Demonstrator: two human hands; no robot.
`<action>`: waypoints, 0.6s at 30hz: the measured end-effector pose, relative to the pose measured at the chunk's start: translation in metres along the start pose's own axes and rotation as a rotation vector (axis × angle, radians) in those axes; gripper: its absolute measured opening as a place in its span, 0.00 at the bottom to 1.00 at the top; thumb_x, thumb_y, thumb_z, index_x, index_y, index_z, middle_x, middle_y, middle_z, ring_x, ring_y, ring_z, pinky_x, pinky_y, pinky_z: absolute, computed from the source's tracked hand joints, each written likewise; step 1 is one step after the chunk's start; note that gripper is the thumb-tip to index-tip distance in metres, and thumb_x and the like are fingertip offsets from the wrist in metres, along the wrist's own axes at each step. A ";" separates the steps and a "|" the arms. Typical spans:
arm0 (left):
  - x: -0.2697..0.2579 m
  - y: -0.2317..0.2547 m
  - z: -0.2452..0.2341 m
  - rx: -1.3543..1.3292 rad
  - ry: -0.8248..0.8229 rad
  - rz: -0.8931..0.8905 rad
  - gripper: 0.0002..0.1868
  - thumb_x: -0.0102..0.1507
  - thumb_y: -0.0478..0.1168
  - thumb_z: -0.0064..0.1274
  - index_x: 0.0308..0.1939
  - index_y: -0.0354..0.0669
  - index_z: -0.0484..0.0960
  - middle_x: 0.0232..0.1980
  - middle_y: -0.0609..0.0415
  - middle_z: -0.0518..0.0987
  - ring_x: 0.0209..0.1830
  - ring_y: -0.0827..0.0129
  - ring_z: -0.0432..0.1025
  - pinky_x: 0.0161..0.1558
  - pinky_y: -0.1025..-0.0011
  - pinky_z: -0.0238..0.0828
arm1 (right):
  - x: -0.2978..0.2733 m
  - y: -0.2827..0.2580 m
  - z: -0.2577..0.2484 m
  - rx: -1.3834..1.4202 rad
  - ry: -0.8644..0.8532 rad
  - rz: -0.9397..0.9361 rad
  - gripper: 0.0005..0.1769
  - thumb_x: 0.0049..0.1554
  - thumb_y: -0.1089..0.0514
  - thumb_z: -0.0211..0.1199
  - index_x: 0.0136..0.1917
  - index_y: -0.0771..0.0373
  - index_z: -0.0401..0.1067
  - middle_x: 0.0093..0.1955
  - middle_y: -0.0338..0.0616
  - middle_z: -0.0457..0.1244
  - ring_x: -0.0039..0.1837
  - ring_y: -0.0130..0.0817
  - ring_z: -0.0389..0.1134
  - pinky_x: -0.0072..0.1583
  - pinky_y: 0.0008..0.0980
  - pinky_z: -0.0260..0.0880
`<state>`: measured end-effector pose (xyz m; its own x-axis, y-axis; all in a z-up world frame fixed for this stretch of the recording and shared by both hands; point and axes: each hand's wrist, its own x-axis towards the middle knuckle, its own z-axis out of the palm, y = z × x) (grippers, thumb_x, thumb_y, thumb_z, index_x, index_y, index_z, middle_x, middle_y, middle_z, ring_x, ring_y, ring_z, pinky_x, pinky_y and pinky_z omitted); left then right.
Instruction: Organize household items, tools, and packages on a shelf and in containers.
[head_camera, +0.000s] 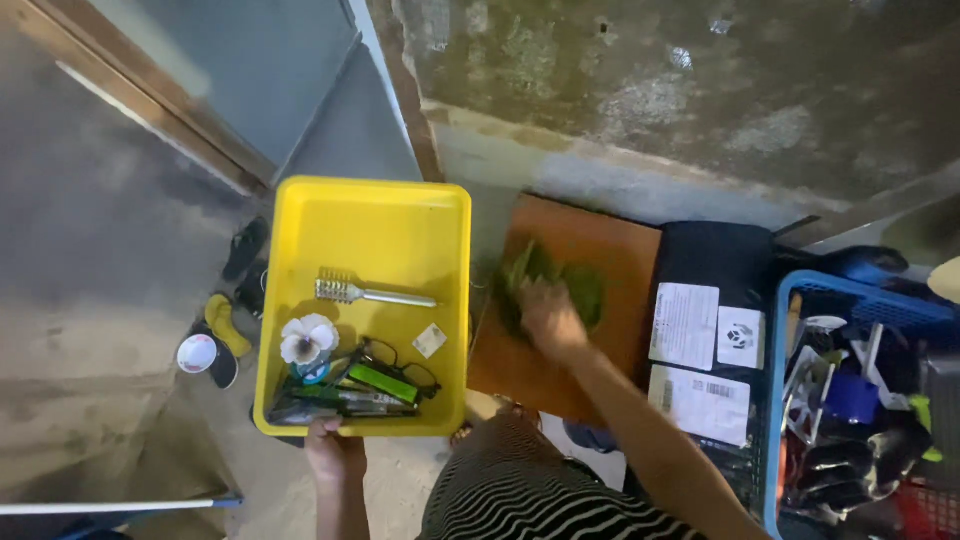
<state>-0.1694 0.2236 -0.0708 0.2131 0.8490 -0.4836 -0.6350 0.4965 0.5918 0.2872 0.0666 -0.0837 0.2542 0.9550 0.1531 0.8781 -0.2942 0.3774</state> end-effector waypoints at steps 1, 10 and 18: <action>-0.012 0.007 0.023 0.031 0.038 0.017 0.11 0.54 0.34 0.46 0.41 0.44 0.75 0.46 0.55 0.77 0.52 0.60 0.72 0.62 0.56 0.66 | 0.006 -0.005 -0.077 0.043 -0.212 -0.127 0.35 0.69 0.42 0.47 0.82 0.61 0.51 0.84 0.58 0.43 0.84 0.55 0.40 0.80 0.60 0.36; -0.011 -0.019 0.020 -0.025 -0.010 0.036 0.14 0.53 0.35 0.47 0.44 0.42 0.75 0.50 0.55 0.78 0.56 0.59 0.72 0.66 0.54 0.65 | 0.033 0.000 -0.190 0.475 -0.738 -0.330 0.34 0.65 0.42 0.49 0.82 0.41 0.48 0.87 0.39 0.33 0.85 0.50 0.32 0.78 0.64 0.31; -0.049 -0.017 0.028 0.085 0.077 0.036 0.21 0.50 0.34 0.46 0.49 0.43 0.76 0.52 0.56 0.77 0.56 0.62 0.71 0.66 0.55 0.64 | 0.141 0.074 -0.088 0.530 -0.457 0.168 0.34 0.64 0.38 0.48 0.81 0.40 0.50 0.86 0.38 0.37 0.84 0.46 0.34 0.79 0.61 0.31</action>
<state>-0.1484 0.1781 -0.0395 0.1318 0.8518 -0.5071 -0.5754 0.4823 0.6605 0.3520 0.1759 0.0457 0.4454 0.8531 -0.2716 0.8615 -0.4909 -0.1293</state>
